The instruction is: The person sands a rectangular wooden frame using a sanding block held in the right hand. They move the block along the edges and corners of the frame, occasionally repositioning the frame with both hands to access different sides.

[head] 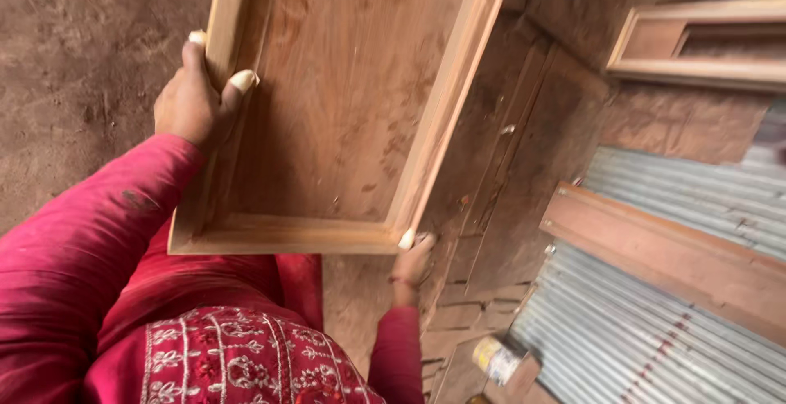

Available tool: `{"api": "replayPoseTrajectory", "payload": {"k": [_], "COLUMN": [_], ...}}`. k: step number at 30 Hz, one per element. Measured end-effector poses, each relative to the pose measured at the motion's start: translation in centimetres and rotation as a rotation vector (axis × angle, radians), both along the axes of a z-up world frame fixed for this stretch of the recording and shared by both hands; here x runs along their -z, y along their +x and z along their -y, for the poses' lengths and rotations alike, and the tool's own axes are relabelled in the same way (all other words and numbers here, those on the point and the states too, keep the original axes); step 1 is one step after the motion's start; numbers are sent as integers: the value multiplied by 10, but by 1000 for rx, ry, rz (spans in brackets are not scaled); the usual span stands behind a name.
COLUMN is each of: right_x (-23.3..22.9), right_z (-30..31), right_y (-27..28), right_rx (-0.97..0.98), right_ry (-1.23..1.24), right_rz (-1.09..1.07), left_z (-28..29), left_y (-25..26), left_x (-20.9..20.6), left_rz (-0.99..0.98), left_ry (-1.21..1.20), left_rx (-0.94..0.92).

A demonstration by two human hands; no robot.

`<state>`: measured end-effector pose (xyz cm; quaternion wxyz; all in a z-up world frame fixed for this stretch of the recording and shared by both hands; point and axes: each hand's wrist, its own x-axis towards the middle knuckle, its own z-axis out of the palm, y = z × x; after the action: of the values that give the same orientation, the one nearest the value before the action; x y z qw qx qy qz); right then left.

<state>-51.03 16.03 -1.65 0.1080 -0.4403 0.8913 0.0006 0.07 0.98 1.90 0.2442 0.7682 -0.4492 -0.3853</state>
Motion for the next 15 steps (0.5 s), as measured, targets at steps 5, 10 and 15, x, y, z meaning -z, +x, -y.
{"api": "replayPoseTrajectory", "payload": {"k": [5,10,15], "right_x": [20,-23,-71], "right_z": [56,14,95], "right_y": [-30,22,78], "right_rx": [-166,-288,374], "right_ry": [-396,-487,-288], "right_rz": [317,122,666], "left_z": [7,-2,3], "left_y": [-19,-12,4], "left_x": [10,-7,-22], "left_rz": [-6,-7,-8], "left_ry": [-133,-150,-61], "left_rx": [-4,-23,-44]}}
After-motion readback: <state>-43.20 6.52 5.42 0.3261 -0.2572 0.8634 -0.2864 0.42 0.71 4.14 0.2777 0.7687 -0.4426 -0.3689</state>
